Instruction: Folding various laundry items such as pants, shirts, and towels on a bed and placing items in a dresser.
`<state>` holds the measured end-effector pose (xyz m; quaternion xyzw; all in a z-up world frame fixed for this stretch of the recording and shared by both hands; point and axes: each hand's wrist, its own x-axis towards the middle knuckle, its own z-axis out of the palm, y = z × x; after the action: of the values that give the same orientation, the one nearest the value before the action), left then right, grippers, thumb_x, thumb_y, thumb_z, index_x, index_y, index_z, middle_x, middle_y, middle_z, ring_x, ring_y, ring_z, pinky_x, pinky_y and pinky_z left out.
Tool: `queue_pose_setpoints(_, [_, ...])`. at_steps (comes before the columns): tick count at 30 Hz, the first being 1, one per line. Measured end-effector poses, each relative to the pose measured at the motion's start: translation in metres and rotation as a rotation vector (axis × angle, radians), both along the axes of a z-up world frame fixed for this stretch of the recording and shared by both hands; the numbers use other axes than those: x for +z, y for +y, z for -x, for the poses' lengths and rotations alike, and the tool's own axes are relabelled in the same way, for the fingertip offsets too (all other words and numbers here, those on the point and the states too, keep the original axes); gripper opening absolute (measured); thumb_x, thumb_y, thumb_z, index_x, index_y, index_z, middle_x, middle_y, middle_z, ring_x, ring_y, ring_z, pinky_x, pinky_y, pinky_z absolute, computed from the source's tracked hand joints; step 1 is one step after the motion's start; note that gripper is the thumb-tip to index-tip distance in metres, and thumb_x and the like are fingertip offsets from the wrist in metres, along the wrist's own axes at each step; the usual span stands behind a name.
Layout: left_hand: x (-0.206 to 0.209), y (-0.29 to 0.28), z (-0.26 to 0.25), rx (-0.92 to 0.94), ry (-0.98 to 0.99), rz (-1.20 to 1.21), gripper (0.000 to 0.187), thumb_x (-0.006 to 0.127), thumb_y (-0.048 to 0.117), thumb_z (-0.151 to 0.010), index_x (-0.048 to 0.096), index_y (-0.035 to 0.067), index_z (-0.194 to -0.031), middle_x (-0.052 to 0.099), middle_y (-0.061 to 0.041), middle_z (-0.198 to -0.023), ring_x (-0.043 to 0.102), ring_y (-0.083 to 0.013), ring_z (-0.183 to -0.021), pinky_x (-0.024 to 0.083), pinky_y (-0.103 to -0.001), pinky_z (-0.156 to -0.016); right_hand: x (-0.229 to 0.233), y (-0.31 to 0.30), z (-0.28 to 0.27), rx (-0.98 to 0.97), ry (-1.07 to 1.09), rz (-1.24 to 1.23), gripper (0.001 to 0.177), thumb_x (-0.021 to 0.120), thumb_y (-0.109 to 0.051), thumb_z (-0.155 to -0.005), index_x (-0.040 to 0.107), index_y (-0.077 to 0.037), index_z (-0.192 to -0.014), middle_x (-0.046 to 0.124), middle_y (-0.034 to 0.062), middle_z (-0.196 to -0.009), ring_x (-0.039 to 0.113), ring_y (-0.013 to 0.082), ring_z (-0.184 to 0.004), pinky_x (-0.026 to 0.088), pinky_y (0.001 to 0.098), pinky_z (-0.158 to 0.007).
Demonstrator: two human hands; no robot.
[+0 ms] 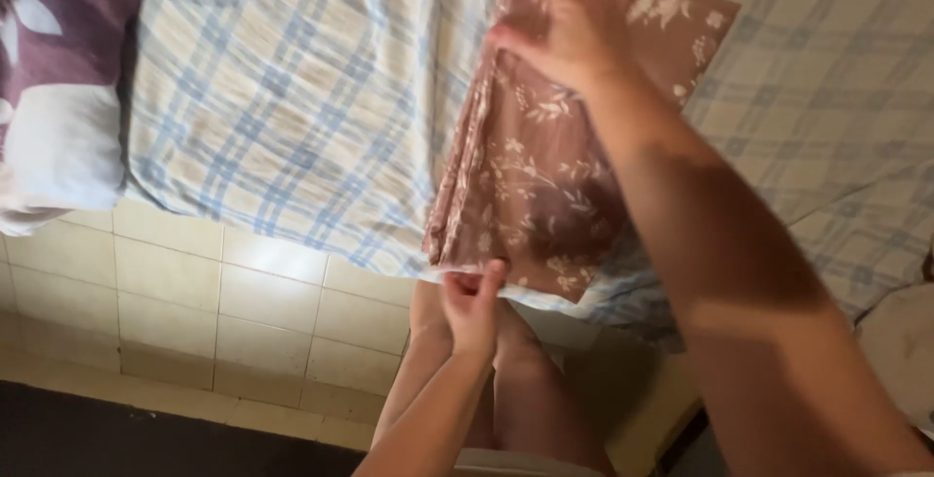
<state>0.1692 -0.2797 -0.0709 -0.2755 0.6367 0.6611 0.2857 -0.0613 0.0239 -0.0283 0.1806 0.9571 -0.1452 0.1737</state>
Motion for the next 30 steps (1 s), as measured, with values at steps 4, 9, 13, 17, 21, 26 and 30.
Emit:
queue_pose_setpoints(4, [0.038,0.012,0.077,0.122,0.001,0.162,0.048,0.08,0.015,-0.084,0.055,0.003,-0.124,0.068,-0.005,-0.108,0.064,-0.0122,-0.094,0.052,-0.027,-0.079,-0.011,0.043,-0.011,-0.055,0.149,0.103,0.112,0.083,-0.069,-0.084,0.024,-0.023,-0.166,0.03,0.0164,-0.167,0.026,0.0382,-0.152,0.021,0.0572,-0.124])
queue_pose_setpoints(9, [0.014,-0.005,0.096,0.295,-0.141,-0.243,0.04,0.071,0.002,-0.081,0.062,-0.004,-0.119,0.071,-0.011,-0.104,0.069,-0.0197,-0.091,0.056,-0.031,-0.08,-0.003,0.057,-0.001,-0.218,0.064,0.256,0.089,0.088,-0.059,-0.079,0.05,-0.008,-0.142,0.064,0.0144,-0.131,0.062,0.0327,-0.12,0.047,0.0452,-0.102])
queue_pose_setpoints(13, [0.003,-0.03,0.123,0.165,-0.131,-0.207,0.035,0.067,-0.003,-0.081,0.067,-0.001,-0.116,0.071,-0.008,-0.097,0.065,-0.0168,-0.083,0.053,-0.028,-0.075,-0.006,0.074,-0.026,-0.312,0.072,0.584,0.057,0.088,-0.04,-0.084,0.065,-0.003,-0.122,0.075,0.0072,-0.101,0.073,0.0218,-0.094,0.056,0.0377,-0.085])
queue_pose_setpoints(17, [-0.015,-0.04,0.16,-0.081,-0.065,-0.138,0.029,0.067,-0.002,-0.084,0.067,-0.003,-0.114,0.071,-0.008,-0.093,0.063,-0.016,-0.078,0.051,-0.028,-0.07,0.044,0.107,-0.052,-0.375,0.05,0.807,0.04,0.084,-0.031,-0.087,0.072,-0.007,-0.116,0.076,0.0002,-0.096,0.072,0.0145,-0.087,0.057,0.0332,-0.079])
queue_pose_setpoints(21, [0.014,0.012,0.202,-0.224,0.099,-0.095,0.035,0.073,0.004,-0.086,0.062,-0.002,-0.119,0.071,-0.008,-0.099,0.065,-0.0161,-0.088,0.052,-0.028,-0.078,0.145,0.161,-0.076,-0.443,0.152,0.806,0.034,0.08,-0.022,-0.093,0.07,-0.006,-0.121,0.064,0.002,-0.084,0.055,0.0116,-0.067,0.044,0.0307,-0.057])
queue_pose_setpoints(26, [0.049,0.104,0.249,-0.73,0.808,0.295,0.073,0.086,0.018,-0.074,0.056,0.007,-0.139,0.066,-0.016,-0.134,0.061,-0.0316,-0.127,0.049,-0.043,-0.107,0.306,0.245,-0.051,0.056,0.691,0.369,0.036,0.074,-0.017,-0.103,0.063,0.002,-0.132,0.068,0.0094,-0.114,0.066,0.0123,-0.101,0.055,0.0294,-0.087])
queue_pose_setpoints(30, [0.063,0.159,0.261,-1.39,0.493,0.796,0.116,0.09,0.039,-0.073,0.014,0.027,-0.161,0.016,-0.014,-0.168,0.015,-0.0487,-0.151,0.024,-0.07,-0.113,0.303,0.307,-0.032,0.07,0.825,0.147,0.014,0.063,-0.009,-0.113,0.061,0.005,-0.115,0.061,0.0126,-0.101,0.058,0.0195,-0.088,0.049,0.0317,-0.079])
